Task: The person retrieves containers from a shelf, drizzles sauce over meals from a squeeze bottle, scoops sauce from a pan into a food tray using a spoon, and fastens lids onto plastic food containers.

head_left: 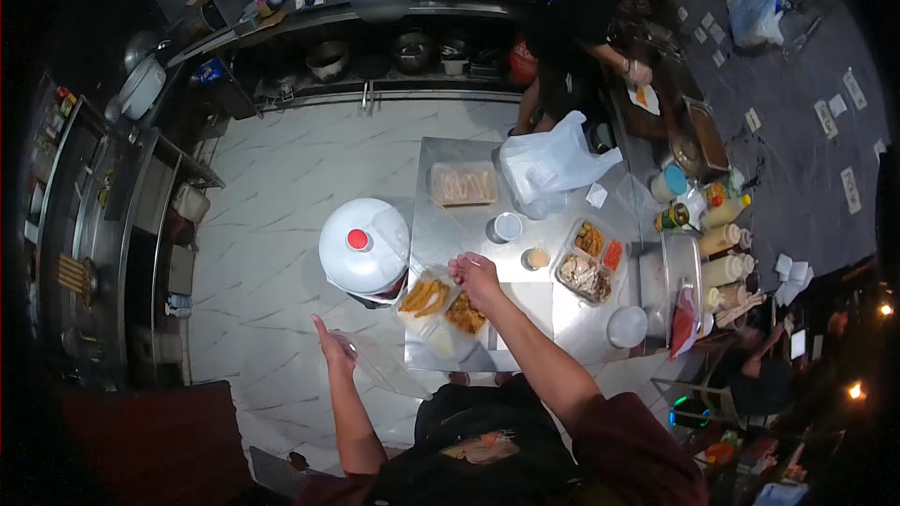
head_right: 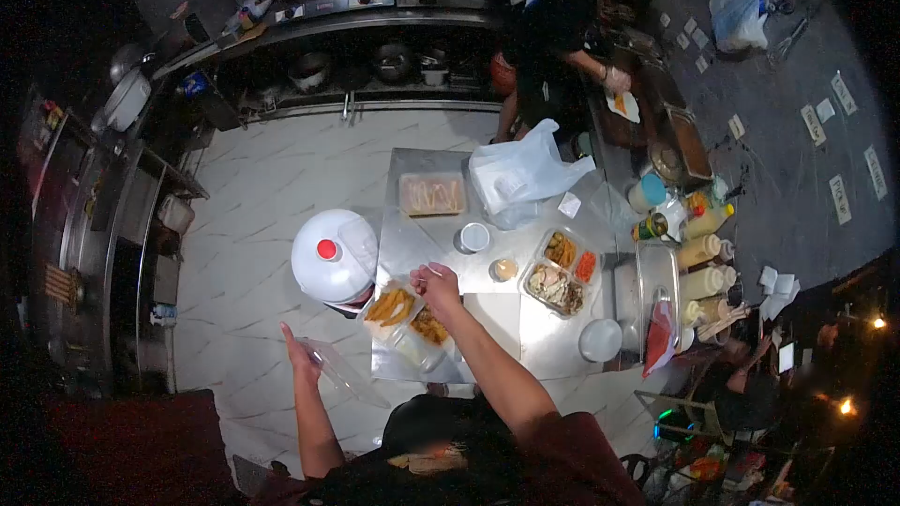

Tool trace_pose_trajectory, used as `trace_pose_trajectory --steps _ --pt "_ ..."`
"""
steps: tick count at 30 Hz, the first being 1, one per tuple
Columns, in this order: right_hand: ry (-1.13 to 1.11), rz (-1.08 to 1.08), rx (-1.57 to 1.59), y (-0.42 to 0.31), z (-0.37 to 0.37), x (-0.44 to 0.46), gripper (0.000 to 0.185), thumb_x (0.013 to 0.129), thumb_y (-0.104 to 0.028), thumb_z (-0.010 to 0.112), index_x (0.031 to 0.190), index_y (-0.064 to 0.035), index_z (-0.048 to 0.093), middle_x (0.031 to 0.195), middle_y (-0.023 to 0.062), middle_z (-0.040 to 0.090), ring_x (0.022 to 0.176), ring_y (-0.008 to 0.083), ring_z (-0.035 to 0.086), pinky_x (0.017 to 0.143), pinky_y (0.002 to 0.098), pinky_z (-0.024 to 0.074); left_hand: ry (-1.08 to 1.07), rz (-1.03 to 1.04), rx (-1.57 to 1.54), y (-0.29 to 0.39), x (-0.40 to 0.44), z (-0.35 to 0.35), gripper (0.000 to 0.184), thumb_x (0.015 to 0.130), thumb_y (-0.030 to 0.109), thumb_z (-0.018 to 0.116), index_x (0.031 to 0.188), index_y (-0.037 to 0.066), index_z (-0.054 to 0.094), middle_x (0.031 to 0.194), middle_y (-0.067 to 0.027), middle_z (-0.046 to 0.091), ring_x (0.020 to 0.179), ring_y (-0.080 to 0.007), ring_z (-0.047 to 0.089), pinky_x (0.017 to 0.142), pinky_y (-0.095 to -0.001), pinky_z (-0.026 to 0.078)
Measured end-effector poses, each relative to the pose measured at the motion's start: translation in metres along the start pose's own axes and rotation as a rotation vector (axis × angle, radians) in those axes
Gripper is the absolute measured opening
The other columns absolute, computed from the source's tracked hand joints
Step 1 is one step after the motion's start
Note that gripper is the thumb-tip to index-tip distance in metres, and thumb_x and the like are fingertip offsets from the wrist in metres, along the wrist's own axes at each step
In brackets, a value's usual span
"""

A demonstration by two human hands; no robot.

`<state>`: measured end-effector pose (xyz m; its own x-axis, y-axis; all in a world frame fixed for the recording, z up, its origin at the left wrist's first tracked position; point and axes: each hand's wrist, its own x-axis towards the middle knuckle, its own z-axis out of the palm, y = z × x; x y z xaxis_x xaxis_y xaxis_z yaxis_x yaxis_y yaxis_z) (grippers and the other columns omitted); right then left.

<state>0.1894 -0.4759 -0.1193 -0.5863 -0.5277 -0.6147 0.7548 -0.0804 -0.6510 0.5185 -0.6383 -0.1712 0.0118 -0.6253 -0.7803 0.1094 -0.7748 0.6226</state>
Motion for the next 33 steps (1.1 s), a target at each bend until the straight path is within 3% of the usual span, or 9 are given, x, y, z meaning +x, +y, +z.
trace_pose_trajectory --steps 10,13,14,17,18,25,29,31,33 --pt "0.211 0.005 -0.292 -0.026 -0.049 0.017 0.016 0.096 -0.010 0.061 0.086 -0.0013 0.069 0.073 0.0074 0.064 0.056 0.0121 0.053 0.045 0.0264 0.0387 -0.171 -0.160 0.259 -0.064 -0.010 -0.078 0.083 0.084 0.086 0.051 0.097 0.005 0.062 0.076 -0.0023 0.056 0.061 -0.0133 0.051 0.053 -0.0295 0.042" --pt "0.297 -0.157 -0.315 -0.010 -0.073 0.039 0.015 0.098 -0.013 0.060 0.094 -0.0003 0.068 0.071 0.0065 0.063 0.054 0.0115 0.051 0.044 0.0264 0.0367 -0.201 -0.202 0.360 -0.081 -0.028 -0.089 0.081 0.084 0.087 0.049 0.093 0.007 0.061 0.071 -0.0018 0.054 0.061 -0.0165 0.051 0.058 -0.0313 0.045" --pt "0.240 -0.153 -0.335 -0.010 -0.080 0.039 0.028 0.098 -0.014 0.061 0.120 0.0047 0.061 0.090 0.0119 0.068 0.065 0.0154 0.060 0.053 0.0286 0.0483 -0.196 -0.220 0.389 -0.084 -0.038 -0.092 0.081 0.083 0.088 0.048 0.093 0.009 0.060 0.069 -0.0018 0.053 0.062 -0.0180 0.052 0.060 -0.0321 0.046" --pt "0.275 -0.256 0.043 0.000 -0.072 0.018 0.053 0.098 -0.011 0.061 0.145 0.0068 0.042 0.122 0.0196 0.061 0.093 0.0231 0.067 0.079 0.0336 0.0582 -0.072 -0.129 0.322 -0.091 -0.053 -0.083 0.078 0.084 0.088 0.047 0.092 0.012 0.061 0.075 -0.0005 0.057 0.067 -0.0165 0.054 0.063 -0.0288 0.046" --pt "0.235 -0.266 0.066 -0.002 -0.071 0.003 0.064 0.099 -0.009 0.059 0.153 0.0053 0.030 0.141 0.0222 0.047 0.117 0.0304 0.061 0.101 0.0379 0.0540 -0.117 -0.152 0.297 -0.087 -0.053 -0.083 0.070 0.087 0.084 0.048 0.086 0.014 0.057 0.071 0.0024 0.051 0.063 -0.0135 0.050 0.058 -0.0279 0.042" --pt "0.223 -0.519 -0.413 0.017 -0.095 -0.096 0.039 0.101 -0.007 0.059 0.138 0.0011 0.049 0.137 0.0145 0.054 0.111 0.0210 0.063 0.093 0.0325 0.0539 -0.343 -0.125 -0.151 -0.016 -0.044 -0.044 0.043 0.106 0.054 0.046 0.083 0.018 0.048 0.067 0.0064 0.034 0.061 -0.0090 0.038 0.057 -0.0260 0.038" --pt "0.315 -0.613 -0.660 0.030 -0.124 -0.139 0.033 0.096 0.000 0.060 0.128 -0.0022 0.057 0.121 0.0117 0.055 0.099 0.0199 0.064 0.079 0.0314 0.0549 -0.233 0.157 0.046 0.030 -0.084 0.054 0.031 0.103 0.038 0.061 0.113 0.008 0.059 0.094 -0.0009 0.057 0.074 -0.0129 0.054 0.072 -0.0292 0.049" --pt "0.319 -0.676 -0.776 0.032 -0.141 -0.153 0.033 0.093 0.002 0.061 0.126 -0.0023 0.058 0.116 0.0118 0.054 0.095 0.0203 0.062 0.075 0.0308 0.0541 -0.438 0.210 0.215 0.036 -0.067 0.085 0.035 0.099 0.032 0.067 0.121 0.006 0.060 0.109 -0.0052 0.059 0.082 -0.0162 0.061 0.072 -0.0281 0.052" --pt "0.348 -0.694 -0.848 0.032 -0.154 -0.165 0.034 0.091 0.004 0.060 0.124 -0.0022 0.059 0.114 0.0120 0.053 0.093 0.0206 0.061 0.074 0.0305 0.0534 -0.443 0.216 0.328 0.043 -0.068 0.125 0.033 0.098 0.031 0.069 0.117 0.005 0.061 0.103 -0.0051 0.060 0.080 -0.0164 0.063 0.066 -0.0270 0.052"
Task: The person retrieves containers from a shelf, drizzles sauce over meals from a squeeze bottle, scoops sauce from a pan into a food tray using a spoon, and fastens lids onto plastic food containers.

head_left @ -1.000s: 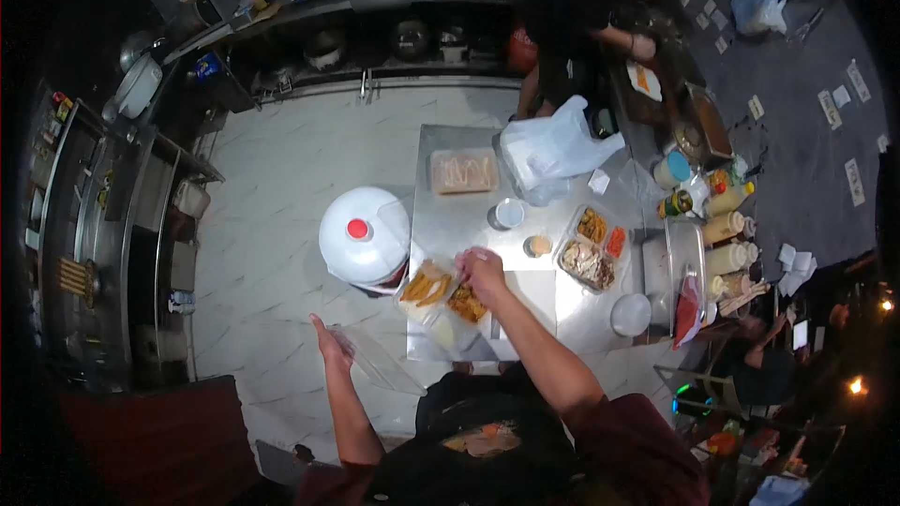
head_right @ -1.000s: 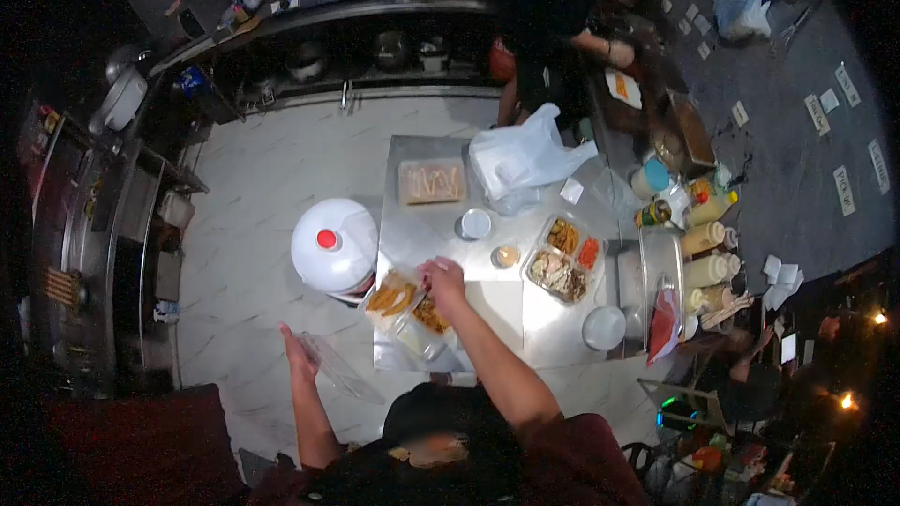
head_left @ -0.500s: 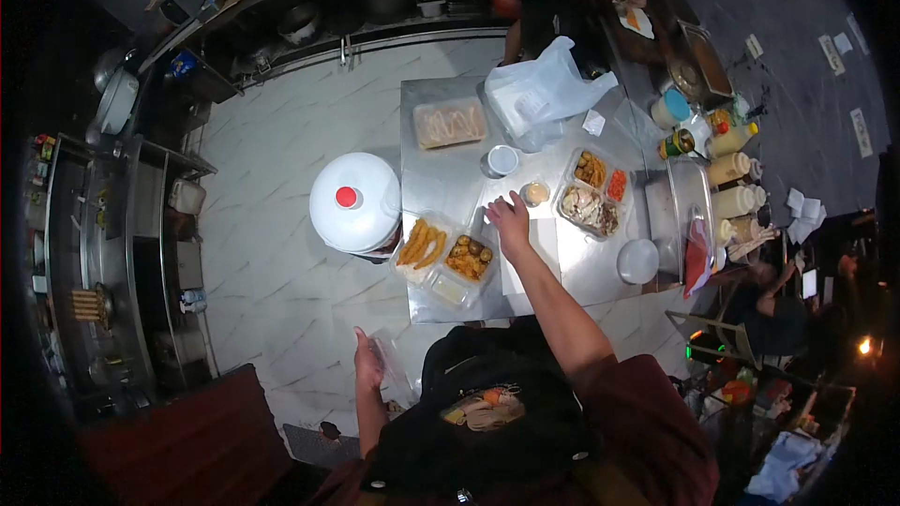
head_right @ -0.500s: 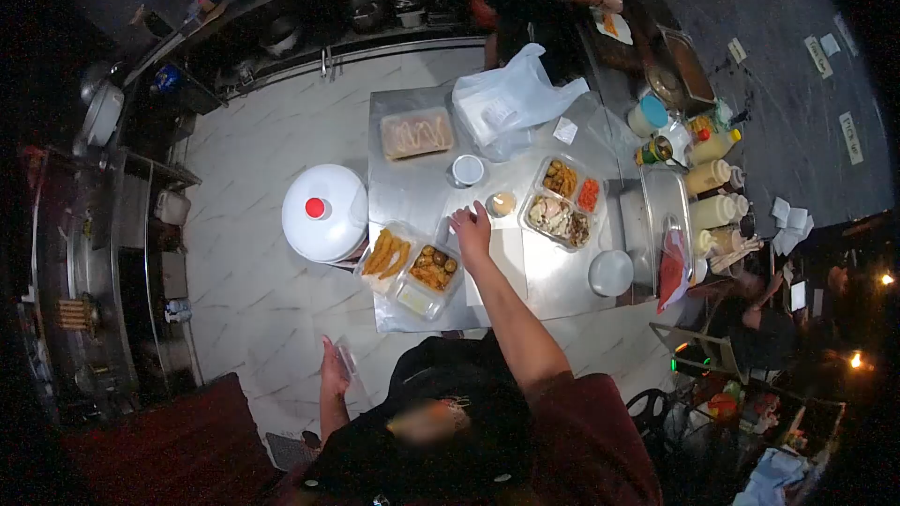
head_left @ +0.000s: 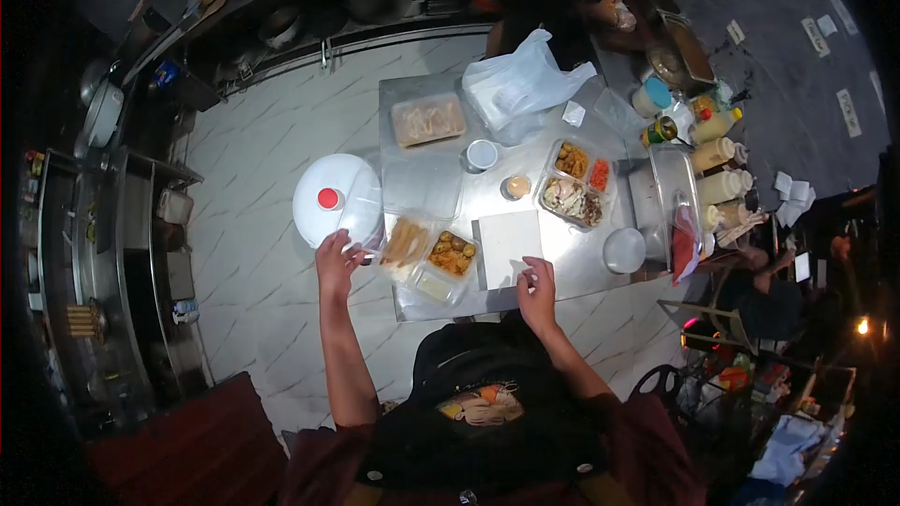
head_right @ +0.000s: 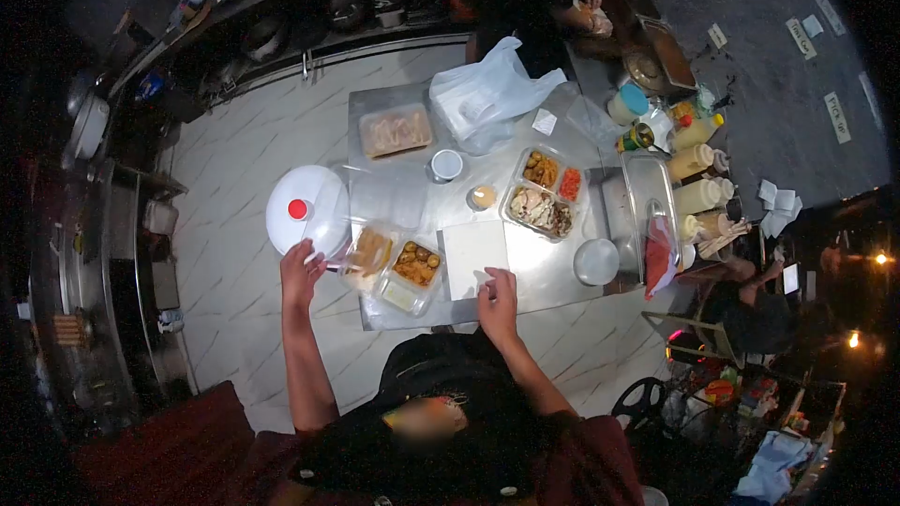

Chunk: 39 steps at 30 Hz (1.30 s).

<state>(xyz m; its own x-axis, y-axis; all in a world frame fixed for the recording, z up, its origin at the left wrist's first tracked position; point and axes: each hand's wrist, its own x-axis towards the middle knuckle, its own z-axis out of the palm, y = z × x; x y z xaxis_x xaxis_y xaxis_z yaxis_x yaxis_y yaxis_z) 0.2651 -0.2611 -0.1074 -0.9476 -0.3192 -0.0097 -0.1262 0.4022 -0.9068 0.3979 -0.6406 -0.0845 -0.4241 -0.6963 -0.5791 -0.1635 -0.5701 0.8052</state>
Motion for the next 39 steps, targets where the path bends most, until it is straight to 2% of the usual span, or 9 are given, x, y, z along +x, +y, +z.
trace_pose_trajectory --steps 6,9,12,15,18,26,30,31,39 --pt "0.120 0.027 -0.138 0.029 -0.026 -0.023 0.037 0.090 -0.001 0.064 0.127 -0.0002 0.056 0.111 0.0130 0.053 0.090 0.0204 0.058 0.073 0.0318 0.0518 -0.195 0.021 0.189 0.001 0.090 0.043 0.030 0.092 0.022 0.076 0.105 -0.003 0.064 0.084 -0.0046 0.061 0.068 -0.0158 0.063 0.060 -0.0266 0.055" --pt "0.169 0.194 -0.019 0.084 -0.016 -0.036 0.047 0.095 -0.011 0.066 0.133 0.0004 0.043 0.108 0.0156 0.055 0.085 0.0228 0.062 0.069 0.0332 0.0543 -0.167 0.071 0.150 0.002 0.103 0.060 0.044 0.091 0.020 0.078 0.121 -0.006 0.058 0.103 -0.0083 0.064 0.086 -0.0202 0.068 0.069 -0.0265 0.058" --pt "0.104 0.832 0.653 0.051 -0.015 -0.022 0.055 0.099 -0.020 0.065 0.136 -0.0011 0.029 0.101 0.0188 0.059 0.077 0.0264 0.066 0.065 0.0360 0.0581 -0.177 0.151 0.095 -0.014 0.122 0.055 0.057 0.093 0.019 0.074 0.135 -0.012 0.050 0.113 -0.0122 0.067 0.094 -0.0207 0.068 0.080 -0.0289 0.058" --pt "0.170 0.828 0.729 0.049 0.000 -0.012 0.053 0.100 -0.019 0.063 0.135 -0.0016 0.026 0.095 0.0209 0.062 0.072 0.0280 0.069 0.063 0.0378 0.0613 -0.066 0.325 0.240 -0.036 0.110 0.043 0.050 0.097 0.017 0.068 0.137 -0.009 0.053 0.122 -0.0188 0.068 0.100 -0.0202 0.069 0.081 -0.0299 0.055" --pt "0.157 0.727 0.699 0.056 0.002 -0.008 0.046 0.100 -0.015 0.063 0.132 -0.0010 0.033 0.090 0.0194 0.064 0.069 0.0259 0.069 0.062 0.0366 0.0612 0.116 0.496 0.685 -0.067 0.085 0.024 0.038 0.098 0.020 0.065 0.127 -0.004 0.064 0.103 -0.0089 0.072 0.085 -0.0133 0.064 0.077 -0.0277 0.052" --pt "0.069 0.488 0.391 0.085 -0.036 -0.010 0.022 0.100 -0.008 0.061 0.118 0.0005 0.053 0.078 0.0098 0.066 0.061 0.0190 0.066 0.056 0.0298 0.0568 -0.075 0.557 0.809 -0.086 0.014 0.014 0.028 0.100 0.022 0.062 0.103 -0.003 0.073 0.078 -0.0073 0.067 0.068 -0.0132 0.056 0.066 -0.0310 0.046" --pt "0.082 -0.014 -0.335 0.037 -0.040 -0.002 0.048 0.086 -0.020 0.077 0.126 -0.0016 0.058 0.118 0.0212 0.060 0.108 0.0324 0.061 0.087 0.0410 0.0527 -0.096 0.418 0.766 -0.112 0.011 -0.015 0.020 0.099 0.017 0.064 0.106 -0.001 0.072 0.075 -0.0062 0.063 0.067 -0.0127 0.055 0.065 -0.0308 0.047" --pt "-0.008 -0.063 -0.443 0.050 -0.035 0.000 0.083 0.074 -0.037 0.085 0.143 -0.0072 0.050 0.141 0.0267 0.043 0.132 0.0406 0.042 0.102 0.0512 0.0401 -0.103 0.371 0.763 -0.114 0.003 -0.016 0.020 0.099 0.016 0.064 0.108 0.000 0.072 0.076 -0.0067 0.063 0.068 -0.0130 0.056 0.066 -0.0308 0.048" --pt "-0.167 0.099 -0.685 -0.002 0.006 0.001 0.117 0.062 -0.057 0.088 0.156 -0.0181 0.031 0.155 0.0291 0.024 0.142 0.0452 0.028 0.105 0.0607 0.0315 -0.162 0.218 0.700 -0.123 -0.043 -0.028 0.025 0.099 0.018 0.062 0.115 0.000 0.069 0.083 -0.0081 0.066 0.072 -0.0140 0.059 0.067 -0.0303 0.050"
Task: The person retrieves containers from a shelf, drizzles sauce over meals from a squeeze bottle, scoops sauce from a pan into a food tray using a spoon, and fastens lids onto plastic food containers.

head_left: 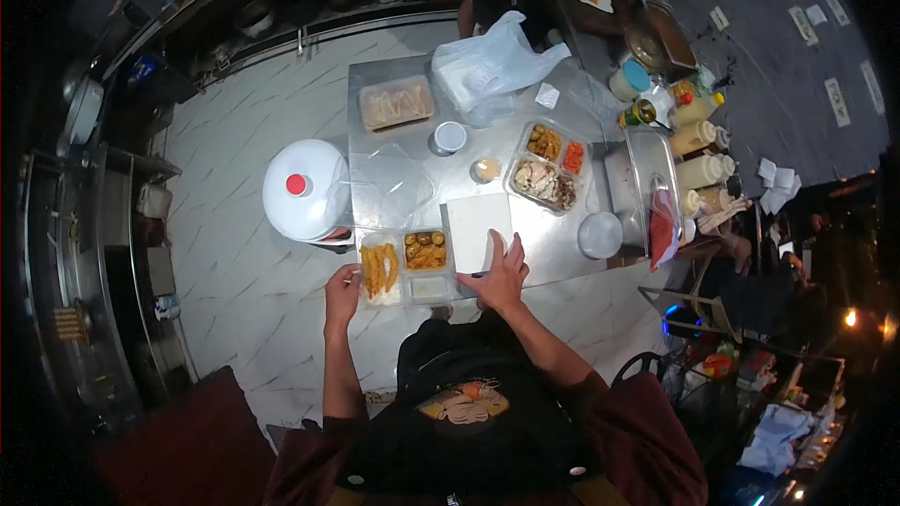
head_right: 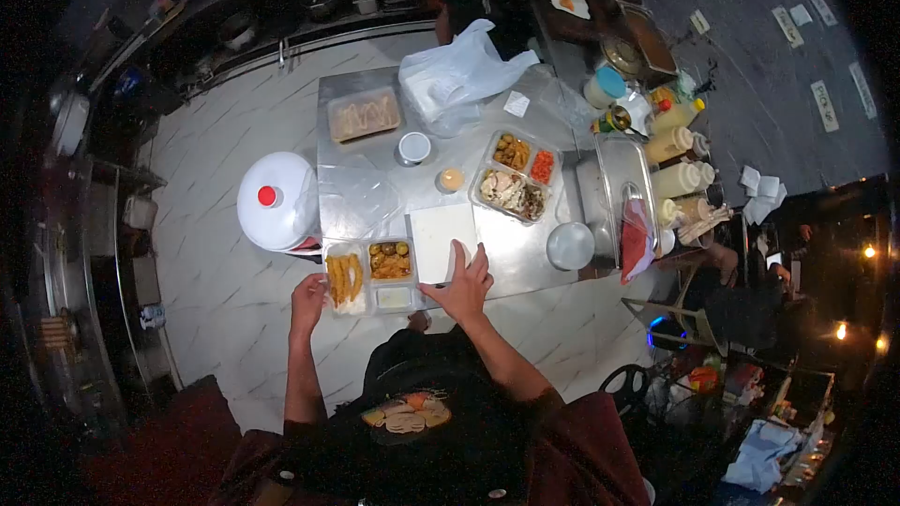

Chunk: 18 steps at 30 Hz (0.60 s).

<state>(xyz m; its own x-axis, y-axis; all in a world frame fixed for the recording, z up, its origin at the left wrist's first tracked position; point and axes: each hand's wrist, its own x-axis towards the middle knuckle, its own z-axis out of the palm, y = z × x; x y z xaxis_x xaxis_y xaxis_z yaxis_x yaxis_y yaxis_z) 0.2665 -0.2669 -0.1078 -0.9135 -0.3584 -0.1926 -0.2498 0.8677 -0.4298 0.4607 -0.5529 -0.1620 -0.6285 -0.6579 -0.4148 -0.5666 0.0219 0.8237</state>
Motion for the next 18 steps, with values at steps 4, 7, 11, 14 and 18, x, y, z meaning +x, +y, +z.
trace_pose_trajectory --steps 4,7,11,14,18 --pt "0.003 0.016 0.015 0.000 0.000 -0.002 0.116 0.062 -0.055 0.089 0.155 -0.0172 0.031 0.155 0.0283 0.023 0.141 0.0450 0.029 0.105 0.0605 0.0327 -0.067 -0.156 0.038 0.010 0.021 -0.010 0.035 0.103 0.033 0.057 0.119 0.005 0.070 0.099 -0.0042 0.070 0.080 -0.0104 0.063 0.067 -0.0271 0.051" --pt "0.001 0.034 0.005 -0.003 -0.002 -0.004 0.116 0.062 -0.054 0.089 0.154 -0.0162 0.031 0.154 0.0286 0.025 0.140 0.0458 0.031 0.106 0.0605 0.0337 -0.047 -0.041 -0.289 0.014 0.054 0.006 0.042 0.101 0.044 0.057 0.113 0.006 0.071 0.089 0.0001 0.067 0.076 -0.0095 0.060 0.066 -0.0282 0.048" --pt "0.023 0.014 -0.018 0.000 -0.006 -0.006 0.117 0.060 -0.052 0.089 0.154 -0.0150 0.030 0.154 0.0294 0.026 0.139 0.0466 0.032 0.106 0.0602 0.0352 -0.024 0.060 -0.314 0.019 0.091 0.018 0.038 0.101 0.045 0.059 0.106 0.009 0.072 0.081 0.0042 0.061 0.068 -0.0079 0.053 0.057 -0.0256 0.040" --pt "-0.002 0.003 -0.009 0.012 -0.018 -0.009 0.119 0.059 -0.051 0.089 0.155 -0.0138 0.030 0.154 0.0319 0.026 0.140 0.0487 0.031 0.108 0.0600 0.0346 -0.029 -0.013 -0.331 0.028 0.111 0.024 0.031 0.100 0.040 0.063 0.104 0.010 0.072 0.080 0.0045 0.060 0.066 -0.0051 0.051 0.052 -0.0212 0.038" --pt "0.023 -0.151 0.019 0.052 -0.014 -0.009 0.122 0.057 -0.053 0.091 0.157 -0.0136 0.031 0.154 0.0368 0.022 0.143 0.0534 0.024 0.116 0.0591 0.0287 0.007 -0.094 -0.410 0.002 0.149 0.036 0.031 0.102 0.037 0.062 0.106 0.007 0.070 0.083 -0.0010 0.065 0.069 -0.0107 0.059 0.059 -0.0270 0.049"
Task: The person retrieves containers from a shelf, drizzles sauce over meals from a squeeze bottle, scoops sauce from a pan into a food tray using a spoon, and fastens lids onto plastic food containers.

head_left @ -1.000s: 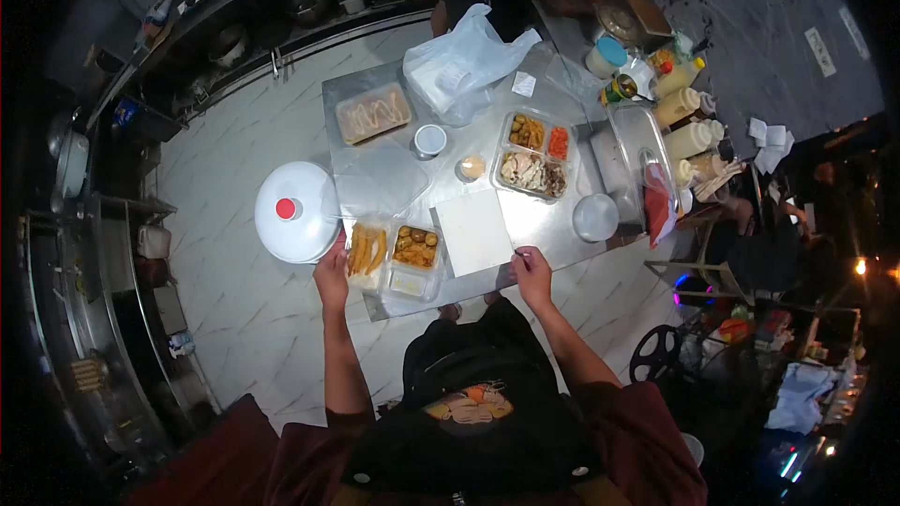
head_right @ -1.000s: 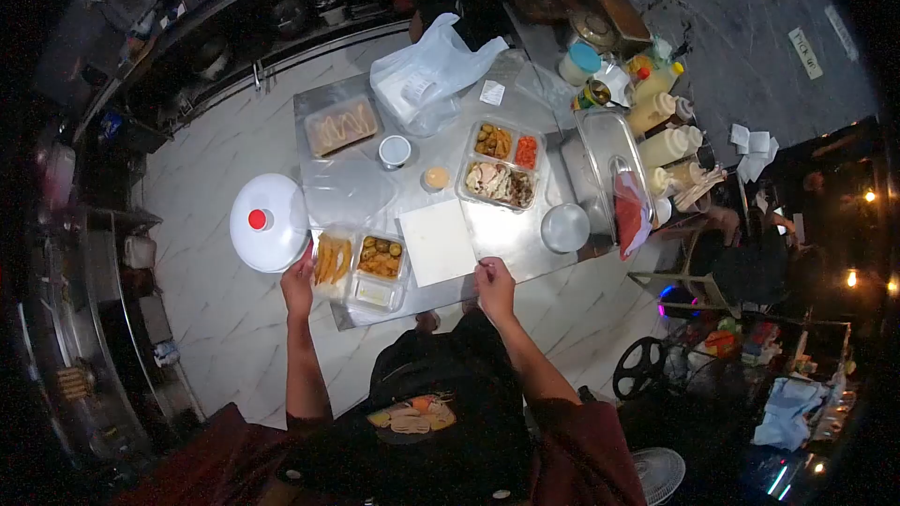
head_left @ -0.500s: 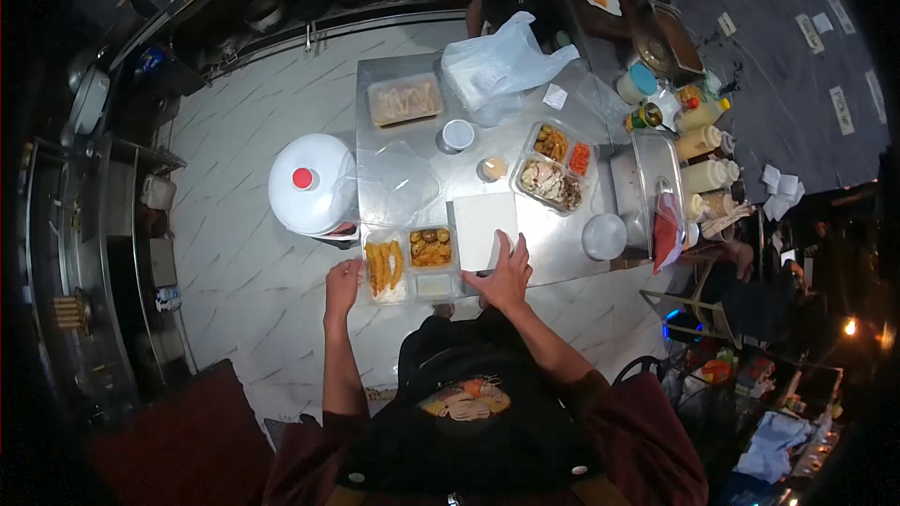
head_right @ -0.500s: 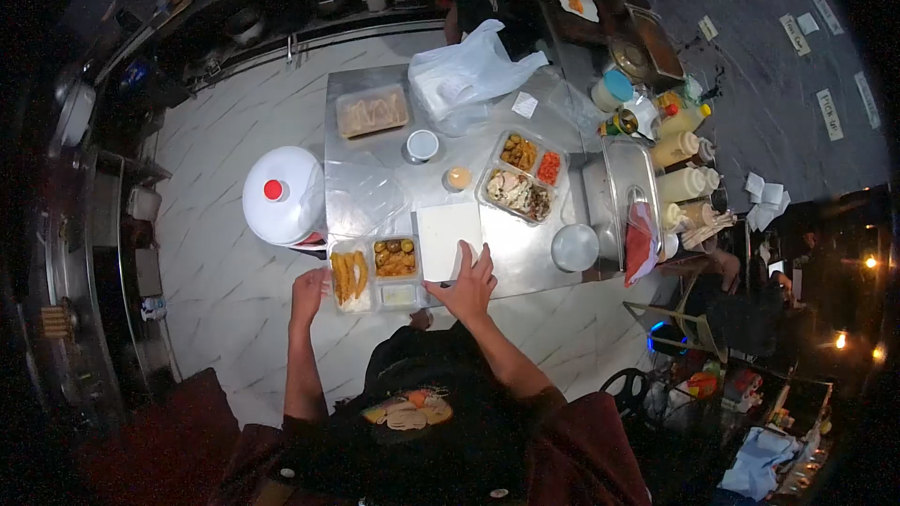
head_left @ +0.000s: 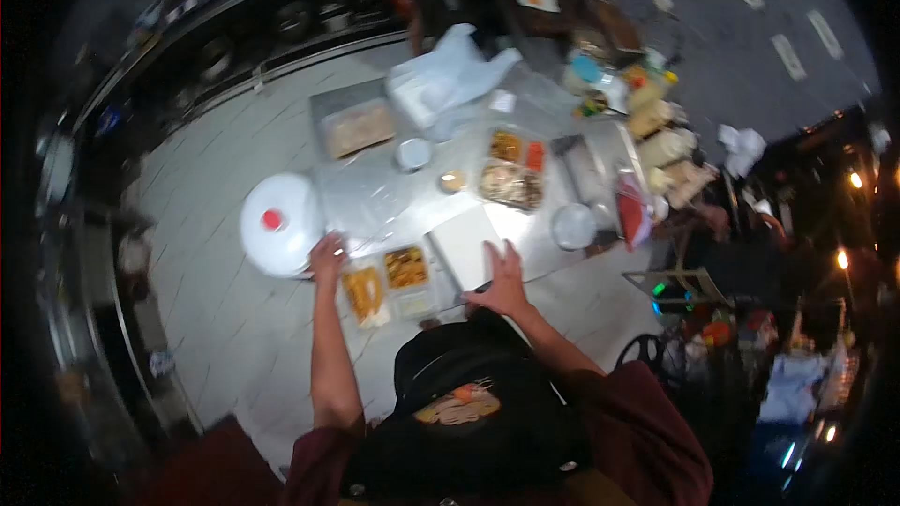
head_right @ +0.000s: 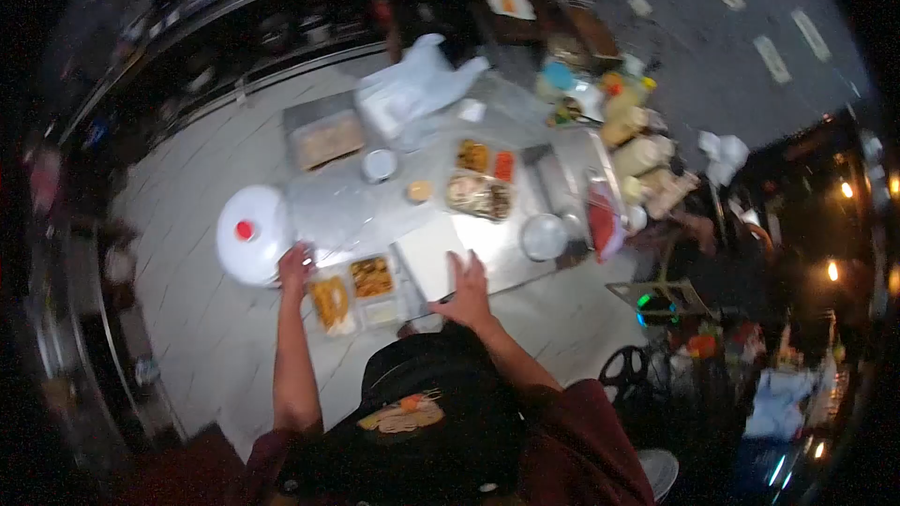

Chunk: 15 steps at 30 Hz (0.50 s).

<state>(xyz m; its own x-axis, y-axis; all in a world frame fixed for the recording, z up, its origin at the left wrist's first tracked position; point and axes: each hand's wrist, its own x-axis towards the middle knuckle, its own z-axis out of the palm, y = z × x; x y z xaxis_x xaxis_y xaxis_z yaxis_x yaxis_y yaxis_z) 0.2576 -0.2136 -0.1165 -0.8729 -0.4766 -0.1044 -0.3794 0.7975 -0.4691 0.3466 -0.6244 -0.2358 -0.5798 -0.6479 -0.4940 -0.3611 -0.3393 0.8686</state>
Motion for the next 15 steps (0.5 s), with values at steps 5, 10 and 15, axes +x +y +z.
trace_pose_trajectory --steps 5,10,15 --pt "-0.002 -0.005 0.053 0.009 -0.039 -0.009 0.115 0.061 -0.050 0.090 0.156 -0.0187 0.034 0.157 0.0301 0.024 0.145 0.0480 0.027 0.117 0.0574 0.0270 -0.035 -0.067 -0.396 -0.044 0.027 -0.033 0.034 0.099 0.037 0.064 0.115 0.007 0.067 0.099 -0.0043 0.067 0.077 -0.0175 0.064 0.062 -0.0317 0.054" --pt "0.423 -0.002 0.004 0.063 -0.087 -0.003 0.077 0.077 -0.025 0.080 0.146 -0.0119 0.047 0.149 0.0245 0.039 0.139 0.0450 0.037 0.115 0.0535 0.0312 0.082 -0.044 -0.063 0.000 -0.053 -0.016 0.036 0.100 0.037 0.063 0.120 0.008 0.067 0.100 -0.0022 0.067 0.078 -0.0134 0.061 0.064 -0.0284 0.050" --pt "0.789 0.279 -0.125 0.158 -0.195 0.017 0.063 0.083 -0.021 0.076 0.138 -0.0022 0.050 0.131 0.0250 0.054 0.124 0.0427 0.049 0.106 0.0491 0.0398 0.084 0.262 0.192 0.000 -0.058 -0.019 0.039 0.103 0.036 0.060 0.118 0.000 0.066 0.102 -0.0067 0.067 0.077 -0.0143 0.061 0.064 -0.0252 0.049"
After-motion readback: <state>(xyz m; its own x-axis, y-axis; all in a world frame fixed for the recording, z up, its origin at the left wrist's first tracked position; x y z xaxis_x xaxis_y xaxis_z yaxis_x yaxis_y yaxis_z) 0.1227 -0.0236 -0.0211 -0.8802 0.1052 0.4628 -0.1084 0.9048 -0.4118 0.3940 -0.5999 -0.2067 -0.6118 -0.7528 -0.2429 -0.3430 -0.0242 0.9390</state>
